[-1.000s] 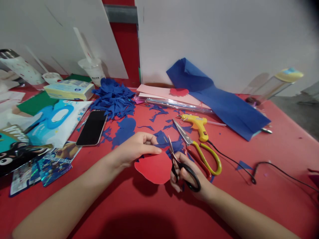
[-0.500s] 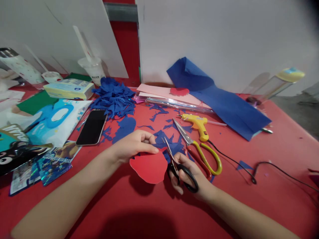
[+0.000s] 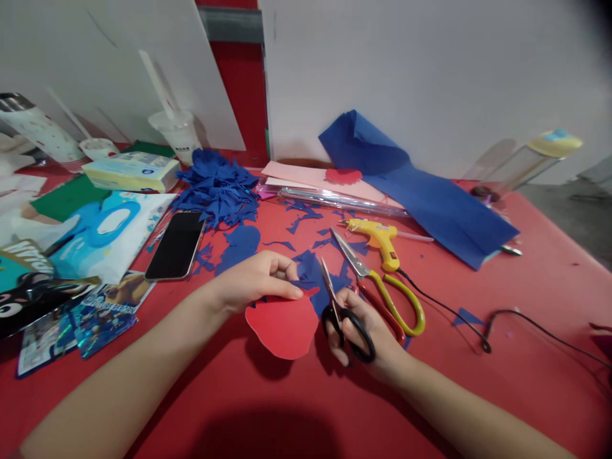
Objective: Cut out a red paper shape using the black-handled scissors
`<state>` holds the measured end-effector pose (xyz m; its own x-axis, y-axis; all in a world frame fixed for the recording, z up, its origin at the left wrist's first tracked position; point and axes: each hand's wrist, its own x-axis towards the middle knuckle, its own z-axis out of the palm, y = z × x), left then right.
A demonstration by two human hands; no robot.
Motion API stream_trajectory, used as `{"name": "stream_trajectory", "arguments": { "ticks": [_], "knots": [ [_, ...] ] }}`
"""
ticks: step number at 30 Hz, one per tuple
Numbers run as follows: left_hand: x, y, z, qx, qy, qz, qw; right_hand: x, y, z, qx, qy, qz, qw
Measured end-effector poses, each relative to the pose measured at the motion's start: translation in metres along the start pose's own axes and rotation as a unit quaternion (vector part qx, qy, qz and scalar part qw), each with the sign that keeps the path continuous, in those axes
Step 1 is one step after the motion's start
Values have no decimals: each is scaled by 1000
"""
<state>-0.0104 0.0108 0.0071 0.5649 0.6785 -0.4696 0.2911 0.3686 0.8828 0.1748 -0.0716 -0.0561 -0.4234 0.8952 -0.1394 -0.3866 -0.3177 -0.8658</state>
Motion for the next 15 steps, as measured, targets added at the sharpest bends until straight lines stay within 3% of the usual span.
{"name": "stream_trajectory", "arguments": {
  "ticks": [3, 7, 15],
  "knots": [
    [1, -5, 4, 29, -31, 20, 999, 1, 0, 0, 3, 19, -23, 1000],
    [4, -13, 17, 121, -67, 38, 990, 1, 0, 1, -21, 50, -4, 999],
    [4, -20, 37, 250, 13, 99, 963, 1, 1, 2, -97, 88, -18, 991]
  ]
}}
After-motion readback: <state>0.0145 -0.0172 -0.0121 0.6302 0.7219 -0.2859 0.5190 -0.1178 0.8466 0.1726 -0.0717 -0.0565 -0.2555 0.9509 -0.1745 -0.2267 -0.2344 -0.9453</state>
